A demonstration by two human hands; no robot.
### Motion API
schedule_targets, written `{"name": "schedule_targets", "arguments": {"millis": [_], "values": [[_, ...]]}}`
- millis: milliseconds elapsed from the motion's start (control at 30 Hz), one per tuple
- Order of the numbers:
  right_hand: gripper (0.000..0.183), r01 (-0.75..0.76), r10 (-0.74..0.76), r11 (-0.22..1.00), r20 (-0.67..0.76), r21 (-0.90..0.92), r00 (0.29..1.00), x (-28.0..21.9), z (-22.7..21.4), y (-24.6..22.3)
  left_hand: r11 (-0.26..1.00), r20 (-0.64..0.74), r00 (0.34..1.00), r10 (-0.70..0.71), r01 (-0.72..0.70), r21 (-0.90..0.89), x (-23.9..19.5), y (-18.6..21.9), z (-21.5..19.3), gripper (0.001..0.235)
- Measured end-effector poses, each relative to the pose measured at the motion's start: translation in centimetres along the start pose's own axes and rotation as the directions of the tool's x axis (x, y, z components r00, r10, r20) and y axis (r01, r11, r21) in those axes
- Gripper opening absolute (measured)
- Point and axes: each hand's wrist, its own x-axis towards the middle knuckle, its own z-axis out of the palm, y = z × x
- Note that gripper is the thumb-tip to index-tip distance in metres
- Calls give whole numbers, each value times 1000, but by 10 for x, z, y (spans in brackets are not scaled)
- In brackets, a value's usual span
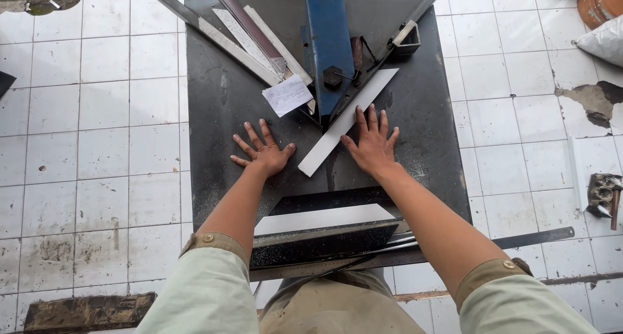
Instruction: Measuring, marking, and cutting frame profiles using a miter cutter
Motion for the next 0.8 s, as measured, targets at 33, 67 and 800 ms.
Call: {"name": "schedule_targets", "arguments": {"millis": [33, 67, 800], "values": [[68, 0, 0, 1000, -2, 0, 1000, -2, -1, 0, 1000, -1, 1000, 1, -1, 0, 0, 0, -1, 88], [68, -19, 19, 1000, -4, 21, 1000, -4, -1, 1, 1000, 6, 1000, -3, 3, -1, -1, 1, -1, 87], [61, -89, 91, 996, 78, -26, 993, 7, -19, -7, 1000, 56, 998, -22, 22, 13, -3, 4, -7, 88]]}}
